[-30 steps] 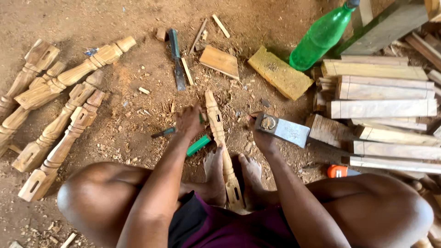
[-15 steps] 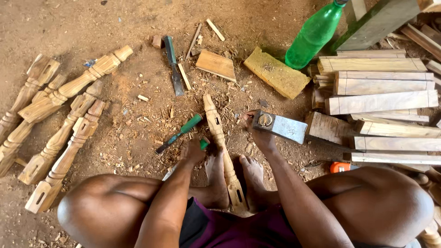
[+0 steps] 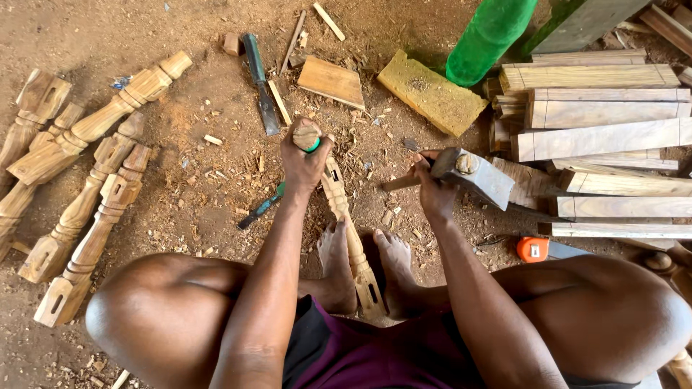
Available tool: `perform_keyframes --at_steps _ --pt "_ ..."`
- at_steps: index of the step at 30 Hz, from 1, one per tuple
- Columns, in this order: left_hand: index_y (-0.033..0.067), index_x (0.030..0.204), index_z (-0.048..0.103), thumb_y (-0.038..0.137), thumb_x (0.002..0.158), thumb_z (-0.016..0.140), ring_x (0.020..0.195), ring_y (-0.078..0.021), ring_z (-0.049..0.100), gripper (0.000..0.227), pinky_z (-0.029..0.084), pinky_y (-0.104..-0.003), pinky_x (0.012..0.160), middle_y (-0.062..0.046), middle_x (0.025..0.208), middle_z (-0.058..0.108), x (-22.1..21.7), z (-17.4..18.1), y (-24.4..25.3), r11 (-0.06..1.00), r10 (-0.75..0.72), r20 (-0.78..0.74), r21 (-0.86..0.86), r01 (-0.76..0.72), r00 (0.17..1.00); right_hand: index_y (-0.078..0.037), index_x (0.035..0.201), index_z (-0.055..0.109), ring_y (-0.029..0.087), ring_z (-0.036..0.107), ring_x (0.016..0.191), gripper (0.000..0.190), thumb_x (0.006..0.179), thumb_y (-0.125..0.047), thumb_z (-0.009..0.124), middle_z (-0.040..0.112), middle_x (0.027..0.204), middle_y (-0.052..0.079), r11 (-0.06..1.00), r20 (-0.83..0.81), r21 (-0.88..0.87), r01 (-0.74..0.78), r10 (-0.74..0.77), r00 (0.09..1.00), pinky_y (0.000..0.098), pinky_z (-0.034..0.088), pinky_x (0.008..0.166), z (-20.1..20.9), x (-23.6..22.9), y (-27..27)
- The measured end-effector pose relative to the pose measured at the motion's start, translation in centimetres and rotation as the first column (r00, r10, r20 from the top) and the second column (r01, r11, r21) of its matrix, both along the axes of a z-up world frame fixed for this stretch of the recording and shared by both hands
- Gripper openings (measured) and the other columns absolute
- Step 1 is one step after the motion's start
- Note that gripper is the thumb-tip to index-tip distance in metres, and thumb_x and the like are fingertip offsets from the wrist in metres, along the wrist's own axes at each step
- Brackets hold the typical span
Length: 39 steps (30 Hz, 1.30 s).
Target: The person carves a wooden piece with a chisel and an adze, striking the chisel repeatedly to remove wood shavings and shape the decorative object.
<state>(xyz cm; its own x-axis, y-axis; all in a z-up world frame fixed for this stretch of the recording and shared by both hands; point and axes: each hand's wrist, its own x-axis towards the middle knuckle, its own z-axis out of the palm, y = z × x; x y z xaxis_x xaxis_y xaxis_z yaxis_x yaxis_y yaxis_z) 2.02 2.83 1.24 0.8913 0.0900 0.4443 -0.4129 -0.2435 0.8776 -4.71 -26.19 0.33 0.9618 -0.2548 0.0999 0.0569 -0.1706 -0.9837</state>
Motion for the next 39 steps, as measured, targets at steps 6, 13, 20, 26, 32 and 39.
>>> perform_keyframes --at_steps 6,13,20,26,32,39 --pt "0.0119 0.095 0.062 0.029 0.093 0.087 0.066 -0.0145 0.073 0.030 0.066 -0.029 0.056 -0.007 0.079 0.071 0.3 0.3 -0.1 0.999 0.020 0.010 0.033 -0.020 1.000 -0.008 0.104 0.072 0.015 0.075 0.075 0.012 0.106 -0.017 0.065 0.074 0.083 0.005 1.000 0.006 -0.002 0.024 -0.024 1.000 0.0365 0.066 0.074 0.7 -0.4 -0.2" --pt "0.0109 0.092 0.064 0.039 0.094 0.082 0.067 -0.0126 0.073 0.033 0.063 -0.028 0.056 -0.003 0.077 0.072 0.0 -0.1 -0.9 0.965 -0.051 -0.074 -0.260 0.030 0.996 -0.007 0.103 0.071 0.017 0.075 0.072 0.008 0.104 -0.014 0.066 0.073 0.082 0.005 0.987 0.032 0.159 0.013 -0.018 0.999 0.0368 0.069 0.069 0.3 0.3 -0.1" --pt "0.0140 0.083 0.062 0.031 0.098 0.077 0.054 -0.0091 0.064 0.027 0.054 -0.026 0.049 0.000 0.066 0.065 -1.0 0.4 -1.5 0.954 -0.075 -0.119 -0.298 0.036 0.990 -0.007 0.105 0.071 0.016 0.077 0.073 0.011 0.105 -0.018 0.066 0.075 0.082 0.006 0.999 0.014 0.034 0.024 -0.024 1.000 0.0353 0.069 0.070 0.6 0.1 0.1" --pt "0.0135 0.084 0.062 0.026 0.099 0.076 0.052 -0.0098 0.062 0.024 0.054 -0.027 0.048 0.000 0.065 0.064 -0.8 0.9 -1.7 0.930 -0.102 -0.109 -0.362 0.056 0.989 -0.007 0.107 0.070 0.016 0.077 0.074 0.011 0.105 -0.016 0.066 0.075 0.086 0.007 1.000 0.037 0.018 -0.005 0.004 0.999 0.0352 0.069 0.071 1.1 0.0 0.5" --pt "0.0129 0.084 0.061 0.024 0.099 0.076 0.053 -0.0100 0.062 0.024 0.054 -0.027 0.048 -0.001 0.065 0.064 -0.6 0.5 -1.3 0.911 -0.130 -0.109 -0.405 0.076 0.986 -0.006 0.109 0.070 0.017 0.075 0.075 0.008 0.106 -0.013 0.066 0.073 0.087 0.007 0.998 0.063 0.048 -0.038 0.035 0.997 0.0354 0.068 0.071 1.3 -0.1 0.8" --pt "0.0114 0.082 0.062 0.024 0.099 0.078 0.054 -0.0106 0.062 0.026 0.053 -0.027 0.049 -0.001 0.064 0.064 -0.4 -0.2 -0.4 0.880 -0.172 -0.116 -0.465 0.100 0.978 -0.005 0.108 0.070 0.016 0.074 0.074 0.008 0.106 -0.012 0.067 0.073 0.085 0.006 0.996 0.055 0.068 -0.063 0.059 0.997 0.0335 0.069 0.071 0.3 0.3 0.9"
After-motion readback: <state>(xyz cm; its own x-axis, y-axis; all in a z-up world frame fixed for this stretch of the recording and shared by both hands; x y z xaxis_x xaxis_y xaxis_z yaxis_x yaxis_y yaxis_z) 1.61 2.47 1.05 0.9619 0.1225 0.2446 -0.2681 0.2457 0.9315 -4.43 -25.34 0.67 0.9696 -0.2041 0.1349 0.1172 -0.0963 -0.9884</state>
